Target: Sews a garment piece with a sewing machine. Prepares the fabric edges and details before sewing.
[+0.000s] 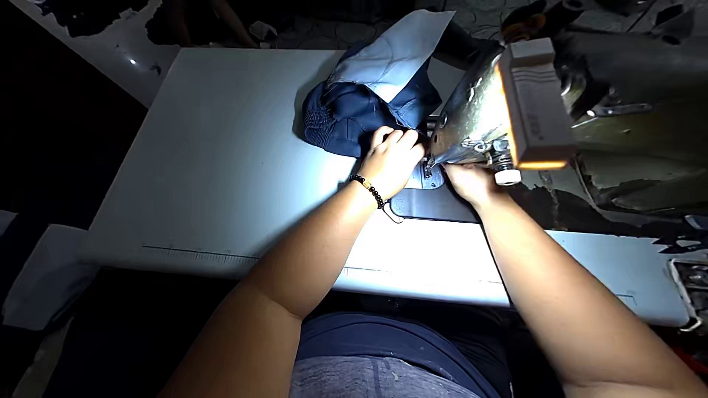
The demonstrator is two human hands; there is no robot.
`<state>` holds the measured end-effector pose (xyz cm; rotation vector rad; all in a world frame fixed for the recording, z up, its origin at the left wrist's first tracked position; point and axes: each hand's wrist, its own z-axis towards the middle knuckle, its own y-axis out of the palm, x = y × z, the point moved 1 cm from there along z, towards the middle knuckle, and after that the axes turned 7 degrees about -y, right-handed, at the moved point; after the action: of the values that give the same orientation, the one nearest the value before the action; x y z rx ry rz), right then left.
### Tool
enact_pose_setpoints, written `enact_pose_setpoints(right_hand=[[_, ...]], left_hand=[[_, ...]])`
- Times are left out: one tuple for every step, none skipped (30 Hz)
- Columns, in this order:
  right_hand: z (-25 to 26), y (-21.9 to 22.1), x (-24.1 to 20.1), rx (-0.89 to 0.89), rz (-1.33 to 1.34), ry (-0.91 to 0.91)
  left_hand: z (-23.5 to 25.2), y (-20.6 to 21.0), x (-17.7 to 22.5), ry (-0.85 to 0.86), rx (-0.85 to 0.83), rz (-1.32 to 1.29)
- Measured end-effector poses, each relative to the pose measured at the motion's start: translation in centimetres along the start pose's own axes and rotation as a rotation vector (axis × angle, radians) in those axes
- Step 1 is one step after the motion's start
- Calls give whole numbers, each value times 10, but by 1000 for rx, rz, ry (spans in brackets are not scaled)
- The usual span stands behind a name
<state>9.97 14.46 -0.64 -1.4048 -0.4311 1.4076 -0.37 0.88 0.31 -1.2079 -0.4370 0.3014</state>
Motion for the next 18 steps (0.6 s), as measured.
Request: enact_pose_setpoints(right_hand=[[3,6,15,43,6,-61],[7,12,26,83,41,-121],[7,13,30,82,60,-155],[7,14,31,70,78,-172],[8,14,32,64,96,-175],[8,16,34,62,120,-170],[8,18,36,55,141,-160],[9,20,38,47,158,-143],[10,22,40,35,178,-125],[11,25,43,37,192,-123],[13,28,45,53,196,-135],[14,29,45,58,184,-134],[13,25,41,49,156,-119],[11,21,35,34,121,-105],[9,17,30,15,92,-91],[9,15,27,1,75,-81],[9,15,25,-9,62,-77],[9,14,23,-19,53,-73]], left_hand=[[-1,-1,3,-15,2,19],[-2,-3,5,-21,13,36],[-2,-4,6,-21,18,50],[-3,-5,7,-13,13,58],[-3,-7,7,2,-3,51],[-4,-9,6,13,-43,34],[-5,-12,4,18,-86,14],[-6,-15,2,30,-112,-8],[-7,-18,-1,49,-118,-47],[-9,-20,-4,69,-101,-81],[-10,-21,-7,89,-71,-108],[-9,-22,-10,96,-58,-130],[-9,-23,-11,100,-40,-149],[-8,-22,-12,109,-20,-162],[-8,-21,-12,117,-18,-163],[-7,-21,-12,132,-27,-157],[-8,-21,-10,144,-48,-147],[-8,-22,-9,159,-77,-136]])
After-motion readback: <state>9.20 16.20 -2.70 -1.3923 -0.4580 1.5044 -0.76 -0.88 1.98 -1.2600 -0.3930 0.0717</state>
